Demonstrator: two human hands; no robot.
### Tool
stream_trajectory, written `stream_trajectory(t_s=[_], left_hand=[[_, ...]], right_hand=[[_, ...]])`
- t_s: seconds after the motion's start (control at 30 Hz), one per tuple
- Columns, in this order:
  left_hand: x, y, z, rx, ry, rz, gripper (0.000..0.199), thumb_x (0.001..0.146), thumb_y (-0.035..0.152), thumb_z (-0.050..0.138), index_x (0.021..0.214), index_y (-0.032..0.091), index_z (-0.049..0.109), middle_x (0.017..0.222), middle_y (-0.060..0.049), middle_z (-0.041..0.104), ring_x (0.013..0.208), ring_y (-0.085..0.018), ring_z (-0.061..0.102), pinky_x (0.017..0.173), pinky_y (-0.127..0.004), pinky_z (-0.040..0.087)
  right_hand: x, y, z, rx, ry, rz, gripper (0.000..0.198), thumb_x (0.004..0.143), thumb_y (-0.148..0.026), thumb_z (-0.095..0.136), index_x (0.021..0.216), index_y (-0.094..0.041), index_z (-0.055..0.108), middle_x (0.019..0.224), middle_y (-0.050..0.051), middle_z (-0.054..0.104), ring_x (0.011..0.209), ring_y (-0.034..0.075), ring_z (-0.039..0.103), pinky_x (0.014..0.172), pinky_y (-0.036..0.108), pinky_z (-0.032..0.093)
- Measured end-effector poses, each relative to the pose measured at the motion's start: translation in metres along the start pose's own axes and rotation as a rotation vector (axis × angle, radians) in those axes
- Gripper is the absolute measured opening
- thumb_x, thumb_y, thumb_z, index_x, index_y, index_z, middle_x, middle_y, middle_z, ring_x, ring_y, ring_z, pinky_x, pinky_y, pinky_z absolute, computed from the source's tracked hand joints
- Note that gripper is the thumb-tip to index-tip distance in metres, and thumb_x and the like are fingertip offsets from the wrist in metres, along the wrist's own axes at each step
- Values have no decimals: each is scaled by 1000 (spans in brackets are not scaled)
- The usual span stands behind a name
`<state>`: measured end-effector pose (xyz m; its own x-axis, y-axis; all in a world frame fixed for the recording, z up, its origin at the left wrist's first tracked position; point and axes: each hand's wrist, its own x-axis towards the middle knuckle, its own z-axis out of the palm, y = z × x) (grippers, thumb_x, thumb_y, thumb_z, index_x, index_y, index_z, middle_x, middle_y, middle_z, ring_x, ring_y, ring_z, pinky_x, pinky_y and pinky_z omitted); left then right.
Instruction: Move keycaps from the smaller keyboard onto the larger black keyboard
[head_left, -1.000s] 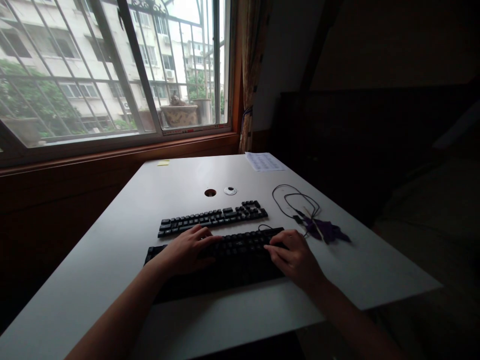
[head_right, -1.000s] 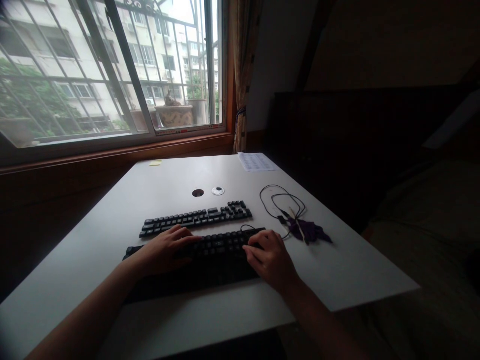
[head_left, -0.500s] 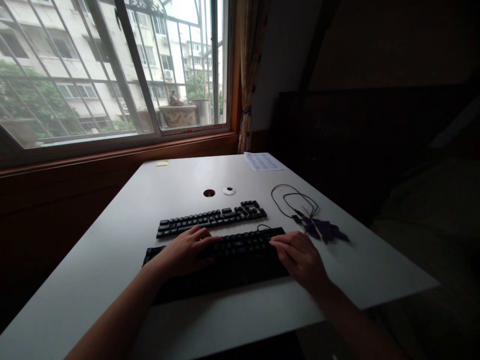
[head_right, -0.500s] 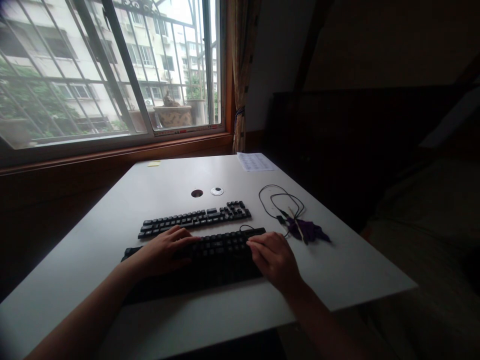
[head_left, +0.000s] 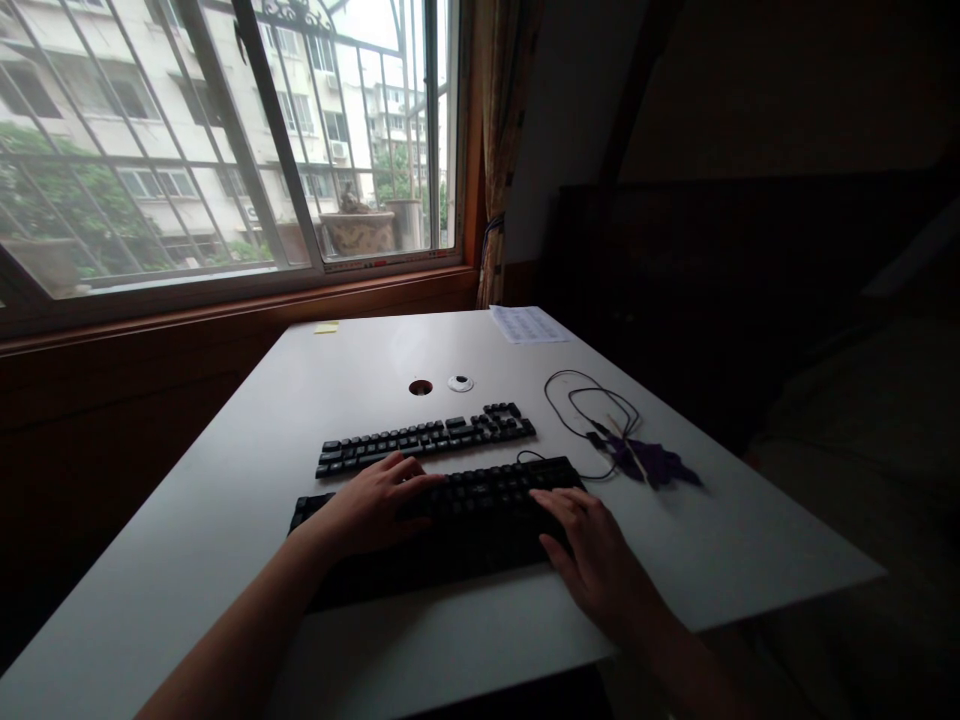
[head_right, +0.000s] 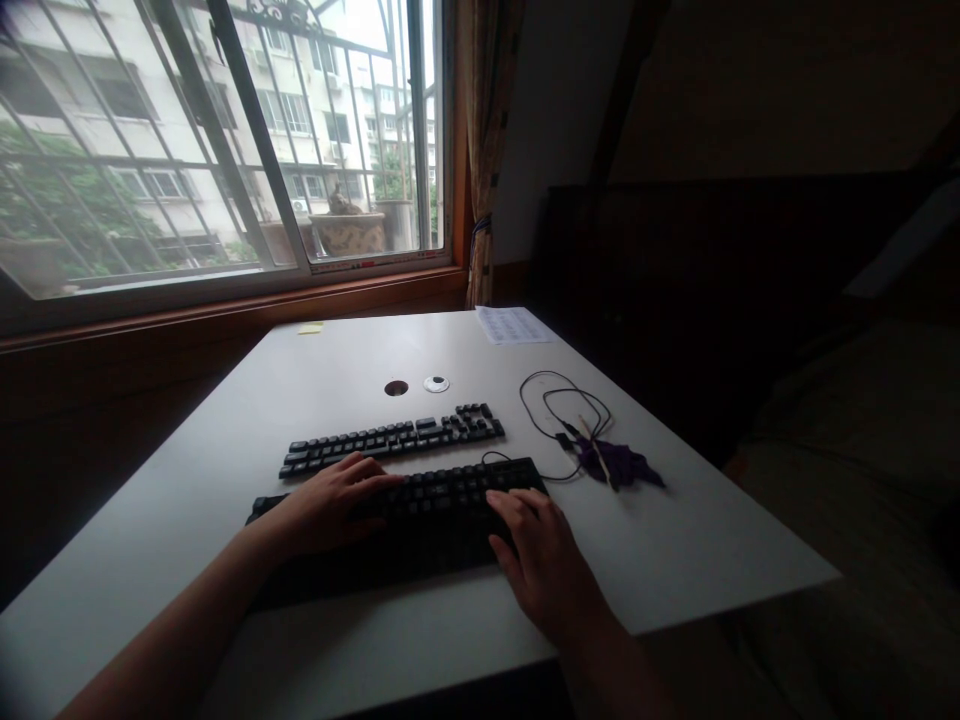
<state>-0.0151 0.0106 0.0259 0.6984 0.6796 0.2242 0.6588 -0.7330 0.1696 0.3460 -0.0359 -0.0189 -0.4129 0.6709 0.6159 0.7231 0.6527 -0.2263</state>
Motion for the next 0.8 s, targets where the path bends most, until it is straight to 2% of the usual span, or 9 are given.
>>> stream_trajectory(t_s=[0.2, 0.63, 0.8], left_hand=[[1, -1, 2, 1, 2, 15, 63, 94, 35, 69, 152, 34, 47, 127, -8, 63, 112, -27, 59, 95, -43, 56], [2, -2, 2, -1, -7, 13, 62, 94, 37, 68, 152, 34, 46, 126, -8, 63, 111, -27, 58, 94, -42, 56], [2, -3, 4, -9, -13, 5, 63, 94, 37, 69, 152, 35, 46, 126, -8, 62, 112, -27, 57, 96, -44, 55]], right_hand=[[-2, 0, 4, -58, -24, -24, 50, 102, -26, 55, 151, -28, 45, 144, 12, 61, 135, 32, 54, 113, 59, 46], [-3, 1, 6, -75, -64, -11, 50, 102, -28, 56, 151, -27, 45, 140, 11, 65, 134, 31, 57, 117, 61, 43], [-1, -3, 7, -79, -94, -82, 54, 101, -25, 57, 153, -26, 42, 156, 11, 52, 146, 30, 48, 122, 61, 39]])
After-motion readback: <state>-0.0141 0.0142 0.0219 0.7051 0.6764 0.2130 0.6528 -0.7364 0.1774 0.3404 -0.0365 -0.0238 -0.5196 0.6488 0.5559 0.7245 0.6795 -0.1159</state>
